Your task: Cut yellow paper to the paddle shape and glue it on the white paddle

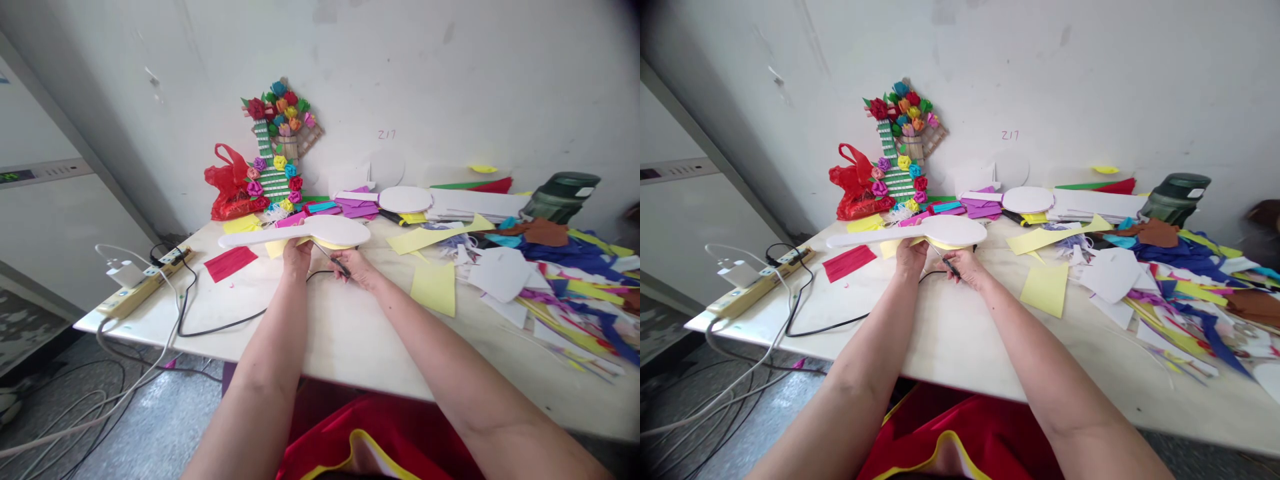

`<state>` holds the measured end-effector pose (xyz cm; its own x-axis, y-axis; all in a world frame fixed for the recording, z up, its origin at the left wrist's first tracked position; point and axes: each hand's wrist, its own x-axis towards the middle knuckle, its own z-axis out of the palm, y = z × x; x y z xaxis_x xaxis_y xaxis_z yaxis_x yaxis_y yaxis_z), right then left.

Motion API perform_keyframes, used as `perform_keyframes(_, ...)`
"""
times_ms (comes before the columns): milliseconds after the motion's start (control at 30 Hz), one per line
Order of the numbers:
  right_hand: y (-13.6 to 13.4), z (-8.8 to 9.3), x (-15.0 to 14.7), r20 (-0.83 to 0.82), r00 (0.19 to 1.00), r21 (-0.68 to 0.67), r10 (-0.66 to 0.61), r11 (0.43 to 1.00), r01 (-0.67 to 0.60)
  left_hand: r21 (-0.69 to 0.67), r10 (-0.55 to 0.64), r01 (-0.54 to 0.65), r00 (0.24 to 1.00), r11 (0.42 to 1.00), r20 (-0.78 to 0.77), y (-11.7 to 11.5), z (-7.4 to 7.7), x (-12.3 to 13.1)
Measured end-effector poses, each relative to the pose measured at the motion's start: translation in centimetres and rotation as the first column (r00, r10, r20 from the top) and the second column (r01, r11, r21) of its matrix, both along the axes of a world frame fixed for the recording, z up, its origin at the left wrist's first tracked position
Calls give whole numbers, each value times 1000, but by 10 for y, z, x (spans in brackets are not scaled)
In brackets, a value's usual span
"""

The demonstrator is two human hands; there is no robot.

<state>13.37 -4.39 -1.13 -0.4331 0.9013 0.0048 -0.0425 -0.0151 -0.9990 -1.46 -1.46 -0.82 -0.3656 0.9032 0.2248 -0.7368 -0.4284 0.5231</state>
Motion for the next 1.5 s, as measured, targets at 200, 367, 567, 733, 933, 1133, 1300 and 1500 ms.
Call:
perform_keyframes(200,0,0,2,-14,1000,5,9,1000,-9,-17,-32,32,999,999,-8,1,0,1)
perform_keyframes(367,2,-2,2,-11,1000,12,3,1000,-3,-12,-39,39,999,999,3,-1,1,2)
perform_keyframes(567,3,-3,1,-2,1000,24,-2,1000,2,-36,-29,29,1000,999,-3,-3,2,3)
perform_keyframes(733,1,0,1,15,1000,20,-19,1000,19,-44,-34,35,999,998,23,-1,2,2)
perform_keyframes(933,1,2,1,39,999,22,-38,999,37,-72,-35,35,999,997,12,-1,1,1)
perform_keyframes(1133,4,-1,1,45,999,36,-21,999,19,-78,-26,27,1000,997,17,-1,1,2)
perform_keyframes(1300,6,-2,1,40,999,25,-37,999,36,-85,-24,25,1000,996,19,0,1,2)
perform_keyframes(1500,6,-1,2,32,999,21,-42,999,42,-88,-26,28,999,996,24,1,0,1)
